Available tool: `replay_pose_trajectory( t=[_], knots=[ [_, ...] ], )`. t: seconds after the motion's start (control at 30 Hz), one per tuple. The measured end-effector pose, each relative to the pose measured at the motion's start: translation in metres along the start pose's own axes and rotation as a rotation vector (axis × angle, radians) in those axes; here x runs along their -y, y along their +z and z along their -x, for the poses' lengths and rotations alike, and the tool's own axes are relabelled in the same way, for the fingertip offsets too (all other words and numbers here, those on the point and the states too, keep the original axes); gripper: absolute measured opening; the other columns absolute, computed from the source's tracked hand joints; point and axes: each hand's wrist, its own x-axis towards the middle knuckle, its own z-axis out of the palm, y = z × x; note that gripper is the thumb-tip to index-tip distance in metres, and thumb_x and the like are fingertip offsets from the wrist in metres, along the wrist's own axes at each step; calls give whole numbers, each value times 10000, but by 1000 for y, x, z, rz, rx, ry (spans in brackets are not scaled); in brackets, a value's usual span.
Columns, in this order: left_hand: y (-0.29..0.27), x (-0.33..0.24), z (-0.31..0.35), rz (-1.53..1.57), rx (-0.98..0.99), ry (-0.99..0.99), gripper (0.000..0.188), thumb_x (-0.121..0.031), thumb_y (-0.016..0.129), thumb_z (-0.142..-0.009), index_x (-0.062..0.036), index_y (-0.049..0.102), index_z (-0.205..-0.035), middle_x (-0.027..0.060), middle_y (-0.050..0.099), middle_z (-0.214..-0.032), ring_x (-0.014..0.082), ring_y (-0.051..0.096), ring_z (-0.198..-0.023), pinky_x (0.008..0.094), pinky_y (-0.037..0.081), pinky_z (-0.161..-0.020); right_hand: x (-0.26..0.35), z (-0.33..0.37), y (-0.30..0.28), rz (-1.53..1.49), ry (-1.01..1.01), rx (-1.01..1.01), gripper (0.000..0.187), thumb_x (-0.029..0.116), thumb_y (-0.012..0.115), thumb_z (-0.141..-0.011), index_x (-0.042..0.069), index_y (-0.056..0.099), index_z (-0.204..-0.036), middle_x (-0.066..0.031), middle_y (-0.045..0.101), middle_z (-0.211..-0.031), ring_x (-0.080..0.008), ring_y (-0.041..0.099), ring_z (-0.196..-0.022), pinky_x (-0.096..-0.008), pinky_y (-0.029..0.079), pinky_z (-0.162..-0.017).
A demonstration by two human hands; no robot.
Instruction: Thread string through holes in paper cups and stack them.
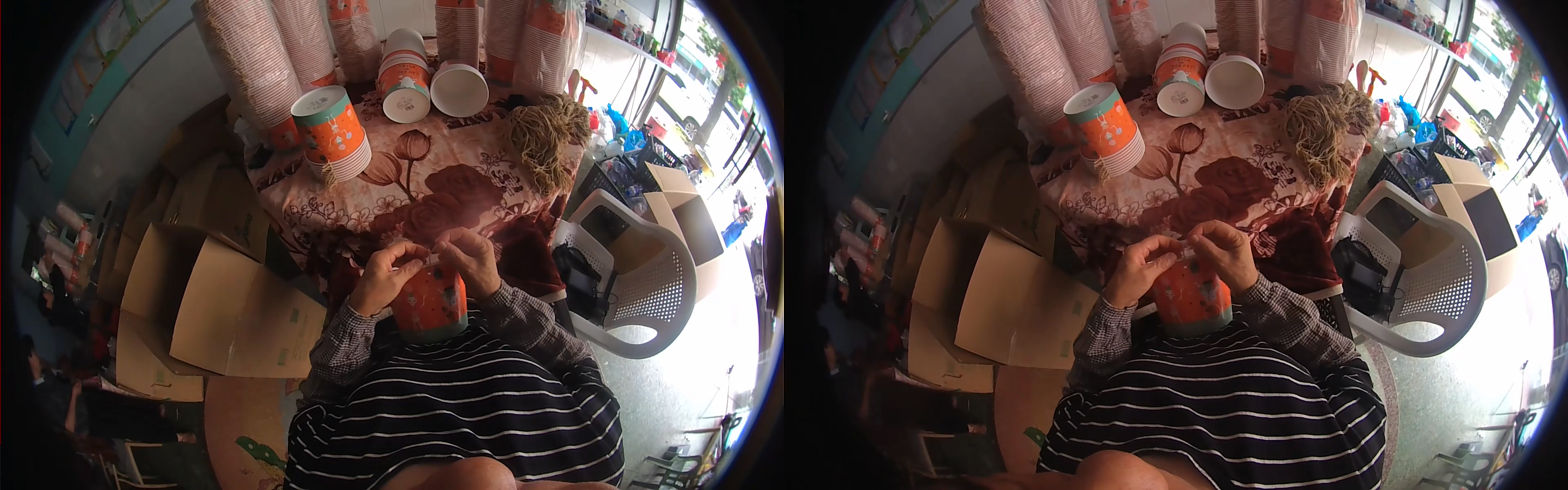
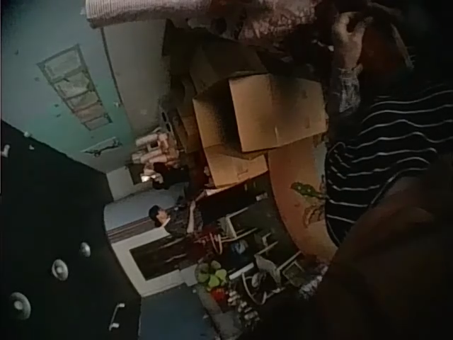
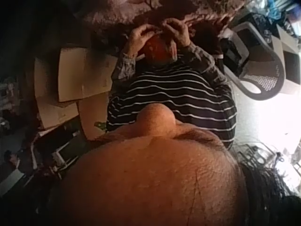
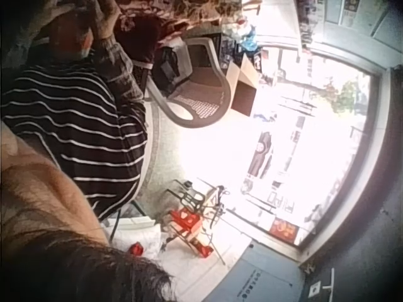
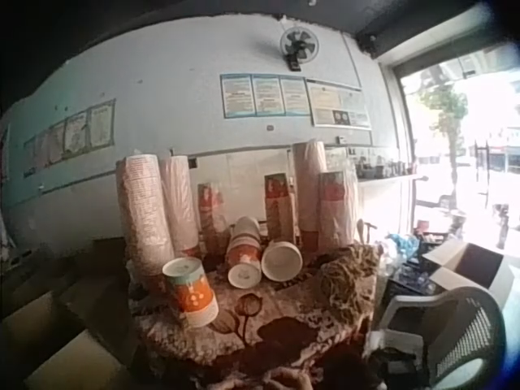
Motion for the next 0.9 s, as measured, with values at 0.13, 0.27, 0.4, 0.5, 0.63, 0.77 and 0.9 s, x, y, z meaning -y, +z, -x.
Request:
replay_pose_trajectory(
  t=[0.13,0.27,0.4,0.5,0.63,0.77,0.9],
  knots=[
    [-2,-2,1,-173,36,52,175,-75,610,-891,27,640,-1030,61,675,-940,95,601,-863,248,483,-778,0,-1,0,47,17,-17,72,84,614,-908,33,622,-959,14,648,-864,-35,575,-789,-189,480,-716],
    [0,-4,1,-265,-2,26,158,-90,614,-890,20,648,-997,38,671,-890,75,592,-827,235,476,-750,3,-3,0,117,12,-53,78,97,611,-912,26,607,-946,14,644,-832,-44,576,-771,-197,478,-707],
    [0,5,-1,-222,-29,19,160,-118,600,-902,19,636,-976,34,660,-886,72,582,-828,225,466,-743,10,-2,-1,255,-57,-55,78,96,603,-915,23,591,-938,7,644,-817,-53,579,-767,-204,475,-701],
    [-1,9,-1,-6,5,-38,171,-147,570,-923,15,619,-955,28,640,-880,72,566,-823,219,452,-755,12,-1,-1,277,-30,-118,81,98,596,-919,21,576,-933,1,641,-816,-56,576,-759,-206,469,-697],
    [2,3,-4,255,-68,-98,175,-161,544,-938,0,612,-951,27,630,-888,84,569,-833,222,445,-789,4,4,-4,358,-168,-78,51,71,598,-906,25,580,-922,-8,634,-806,-63,574,-748,-220,478,-664],
    [4,-5,-7,353,-49,-69,168,-155,544,-942,-4,618,-953,26,635,-885,93,584,-843,228,451,-798,7,8,-3,379,-244,-19,36,45,611,-885,16,597,-900,-32,604,-864,-77,578,-723,-237,486,-608],
    [12,-10,-8,347,-60,-97,181,-147,551,-944,10,628,-991,31,644,-908,90,590,-860,227,459,-809,15,5,-3,487,-431,62,39,42,627,-878,8,616,-894,-38,559,-903,-84,575,-718,-230,488,-584]
  ],
)
